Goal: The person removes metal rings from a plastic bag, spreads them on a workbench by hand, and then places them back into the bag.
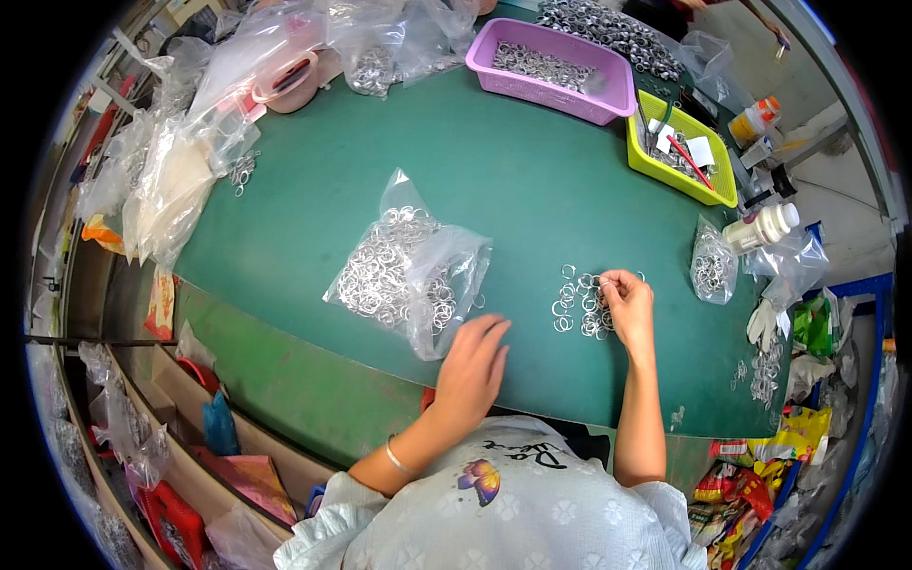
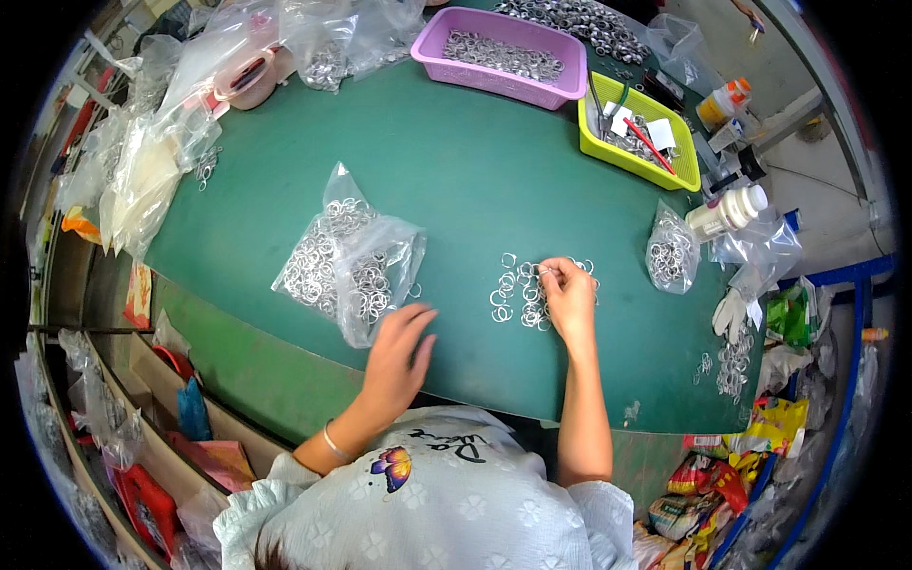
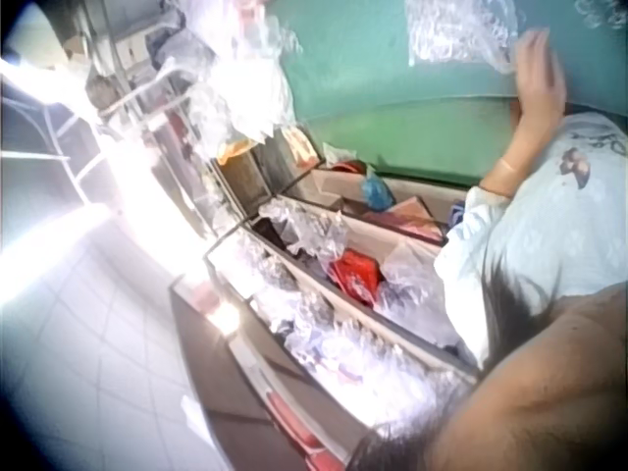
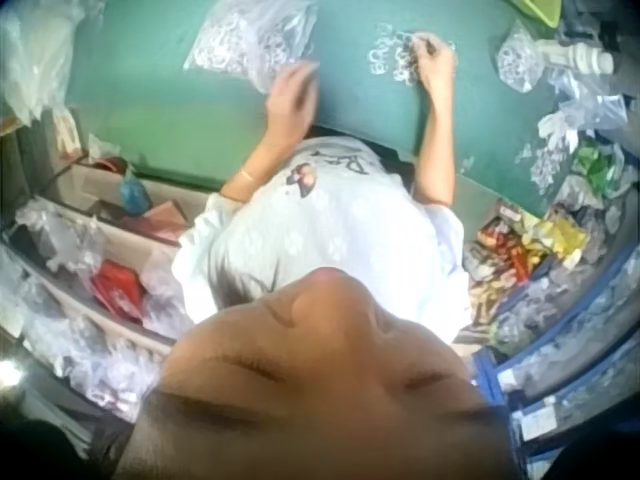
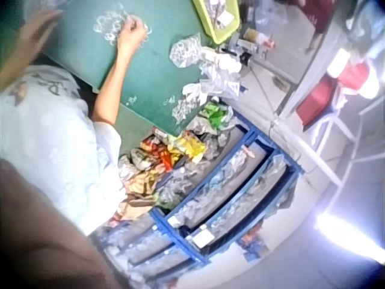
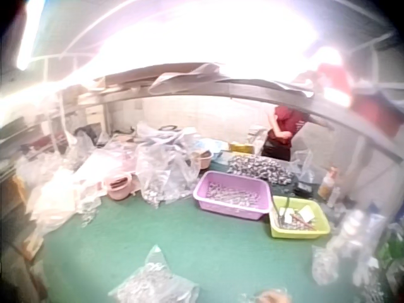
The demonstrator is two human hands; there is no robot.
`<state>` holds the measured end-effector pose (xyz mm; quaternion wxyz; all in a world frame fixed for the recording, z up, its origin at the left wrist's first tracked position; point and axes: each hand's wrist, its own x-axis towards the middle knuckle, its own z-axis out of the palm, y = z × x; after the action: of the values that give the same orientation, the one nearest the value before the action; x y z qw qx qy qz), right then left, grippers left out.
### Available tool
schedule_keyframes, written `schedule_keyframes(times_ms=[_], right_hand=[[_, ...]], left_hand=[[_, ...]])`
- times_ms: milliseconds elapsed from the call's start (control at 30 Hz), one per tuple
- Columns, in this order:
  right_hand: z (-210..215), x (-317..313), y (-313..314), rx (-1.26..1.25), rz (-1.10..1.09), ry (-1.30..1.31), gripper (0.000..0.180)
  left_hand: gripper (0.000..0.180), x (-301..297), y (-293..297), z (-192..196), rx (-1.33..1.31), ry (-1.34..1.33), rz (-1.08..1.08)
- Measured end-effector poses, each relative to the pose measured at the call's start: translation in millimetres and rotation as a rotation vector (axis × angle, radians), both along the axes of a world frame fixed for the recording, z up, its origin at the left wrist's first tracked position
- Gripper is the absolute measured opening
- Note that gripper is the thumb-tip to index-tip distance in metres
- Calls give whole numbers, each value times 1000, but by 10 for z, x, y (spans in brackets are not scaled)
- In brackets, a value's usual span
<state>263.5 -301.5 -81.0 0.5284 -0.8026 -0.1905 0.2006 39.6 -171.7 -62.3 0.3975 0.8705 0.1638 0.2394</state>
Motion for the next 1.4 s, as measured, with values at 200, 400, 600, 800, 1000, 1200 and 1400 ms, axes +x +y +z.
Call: schedule_keyframes(times_ms=[200,400,600,800,1000,1200,1400], right_hand=[[16,30,-62,62,-4,110,8],[179,-16,-139,115,-3,238,8],[175,-77,-154,148,74,303,10],[222,-212,-70,130,166,274,9],[308,-293,-6,138,191,279,9],[317,-308,6,200,188,298,8],[180,-116,-119,90,84,95,14]], left_hand=[[46,341,208,-177,562,284,-31],[41,372,296,-237,489,296,-92],[44,352,300,-170,403,282,-45],[43,369,328,-159,578,400,-56],[36,368,412,-86,569,381,-114],[23,330,465,44,324,41,191],[26,304,517,160,458,303,225]])
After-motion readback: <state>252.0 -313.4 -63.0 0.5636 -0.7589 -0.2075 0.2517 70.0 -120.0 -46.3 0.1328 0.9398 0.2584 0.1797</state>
